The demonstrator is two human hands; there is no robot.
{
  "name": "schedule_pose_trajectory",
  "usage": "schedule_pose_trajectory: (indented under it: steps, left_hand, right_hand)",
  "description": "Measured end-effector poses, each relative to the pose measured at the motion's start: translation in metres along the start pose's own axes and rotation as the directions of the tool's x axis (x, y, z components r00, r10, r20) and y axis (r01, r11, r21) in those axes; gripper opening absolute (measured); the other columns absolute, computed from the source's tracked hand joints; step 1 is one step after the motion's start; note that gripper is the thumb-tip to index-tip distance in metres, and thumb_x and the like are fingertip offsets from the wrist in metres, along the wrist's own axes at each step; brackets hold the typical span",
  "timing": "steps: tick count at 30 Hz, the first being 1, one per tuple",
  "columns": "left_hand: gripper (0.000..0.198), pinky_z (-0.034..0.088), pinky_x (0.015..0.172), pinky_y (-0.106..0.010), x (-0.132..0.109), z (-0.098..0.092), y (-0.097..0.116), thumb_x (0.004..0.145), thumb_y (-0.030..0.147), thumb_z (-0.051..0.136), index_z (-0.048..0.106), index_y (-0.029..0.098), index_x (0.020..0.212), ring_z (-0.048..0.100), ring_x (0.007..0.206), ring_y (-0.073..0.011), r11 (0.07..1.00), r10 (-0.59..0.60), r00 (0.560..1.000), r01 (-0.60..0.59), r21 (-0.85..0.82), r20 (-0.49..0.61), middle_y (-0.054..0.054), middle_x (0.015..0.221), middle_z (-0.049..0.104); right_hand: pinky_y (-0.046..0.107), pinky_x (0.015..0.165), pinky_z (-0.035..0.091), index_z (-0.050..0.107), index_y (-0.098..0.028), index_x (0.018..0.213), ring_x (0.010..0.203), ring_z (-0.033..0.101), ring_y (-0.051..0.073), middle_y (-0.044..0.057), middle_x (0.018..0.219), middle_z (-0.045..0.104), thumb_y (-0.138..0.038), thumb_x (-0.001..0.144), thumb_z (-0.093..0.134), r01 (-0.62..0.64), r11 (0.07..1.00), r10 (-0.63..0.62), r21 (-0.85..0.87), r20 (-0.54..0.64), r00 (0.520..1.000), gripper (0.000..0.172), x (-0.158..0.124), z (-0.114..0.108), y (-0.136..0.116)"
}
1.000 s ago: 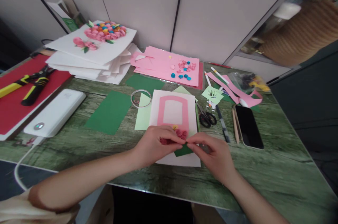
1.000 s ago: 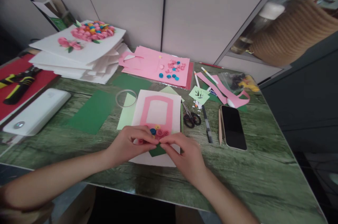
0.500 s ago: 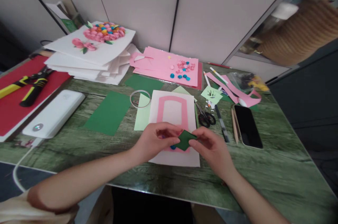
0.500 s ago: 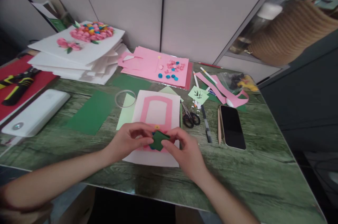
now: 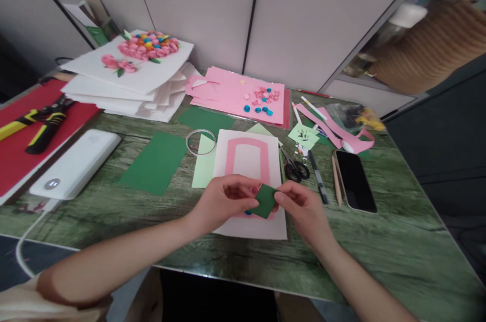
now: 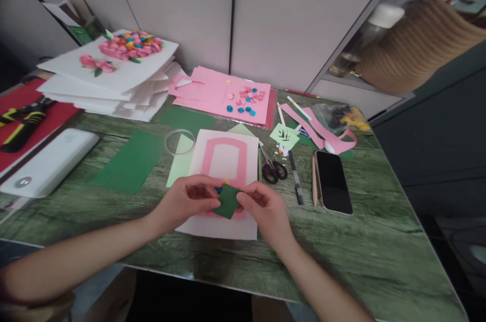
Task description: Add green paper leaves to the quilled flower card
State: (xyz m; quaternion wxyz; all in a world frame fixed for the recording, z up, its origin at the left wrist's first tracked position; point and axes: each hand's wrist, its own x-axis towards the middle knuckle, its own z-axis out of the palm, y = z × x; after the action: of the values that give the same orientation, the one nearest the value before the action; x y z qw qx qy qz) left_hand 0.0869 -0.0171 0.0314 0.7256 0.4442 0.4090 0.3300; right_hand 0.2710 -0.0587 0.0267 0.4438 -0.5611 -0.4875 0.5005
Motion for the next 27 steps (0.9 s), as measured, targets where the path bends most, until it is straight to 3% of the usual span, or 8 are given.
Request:
schedule_pose_trajectory:
  steps: [6, 11, 16, 20, 27]
  left_hand:
    - [0.026, 0.05, 0.049, -0.022, 0.001, -0.0017, -0.0017, 0.06, 0.016, 0.076, 0.071, 0.013, 0.085, 0.061, 0.055, -0.0116, 1.0, 0.018, 1.0, -0.018, 0.025, 0.019, -0.002, 0.067, 0.067]
    - [0.008, 0.049, 0.052, -0.02, -0.0013, 0.0001, 0.003, 0.061, 0.01, 0.074, 0.071, 0.014, 0.068, 0.058, 0.058, -0.0098, 0.98, 0.141, 0.99, -0.143, 0.136, 0.024, -0.002, 0.069, 0.067]
    - [0.007, 0.049, 0.055, -0.021, -0.0024, 0.0003, 0.0044, 0.063, 0.01, 0.075, 0.072, 0.015, 0.066, 0.059, 0.061, -0.0111, 0.943, 0.226, 0.974, -0.228, 0.244, 0.036, -0.002, 0.066, 0.066]
    - [0.006, 0.048, 0.052, -0.021, -0.003, 0.0017, 0.0049, 0.062, 0.011, 0.074, 0.072, 0.015, 0.065, 0.057, 0.058, -0.0107, 0.954, 0.21, 0.978, -0.209, 0.217, 0.015, -0.002, 0.064, 0.065]
    - [0.008, 0.049, 0.053, -0.019, -0.0027, 0.0038, 0.0039, 0.06, 0.01, 0.074, 0.072, 0.015, 0.066, 0.059, 0.061, -0.0102, 0.985, 0.133, 0.991, -0.131, 0.113, -0.013, -0.002, 0.069, 0.067]
  right_hand:
    - [0.026, 0.058, 0.048, 0.067, -0.022, 0.07, 0.062, 0.06, 0.015, 0.0, 0.066, 0.067, -0.028, 0.075, 0.067, 0.173, 0.974, -0.187, -0.145, -0.093, 0.978, 0.008, -0.0018, -0.0011, -0.0038]
    - [0.032, 0.068, 0.049, 0.072, -0.026, 0.075, 0.078, 0.061, 0.019, 0.003, 0.08, 0.065, -0.023, 0.074, 0.069, 0.31, 0.923, -0.336, -0.228, -0.084, 0.938, 0.004, -0.0037, -0.0045, -0.006]
    - [0.033, 0.067, 0.049, 0.072, -0.027, 0.078, 0.076, 0.059, 0.018, 0.003, 0.08, 0.063, -0.024, 0.077, 0.067, 0.321, 0.905, -0.355, -0.279, -0.08, 0.931, 0.006, -0.0066, -0.0056, -0.0061]
    - [0.031, 0.064, 0.046, 0.069, -0.025, 0.073, 0.072, 0.058, 0.017, 0.002, 0.075, 0.061, -0.026, 0.077, 0.067, 0.323, 0.905, -0.358, -0.278, -0.083, 0.93, 0.004, -0.0076, -0.0035, -0.0052]
    - [0.027, 0.059, 0.039, 0.057, -0.021, 0.063, 0.065, 0.051, 0.015, 0.0, 0.066, 0.053, -0.03, 0.08, 0.063, 0.267, 0.933, -0.299, -0.241, -0.108, 0.948, 0.02, -0.0047, -0.0006, -0.0042]
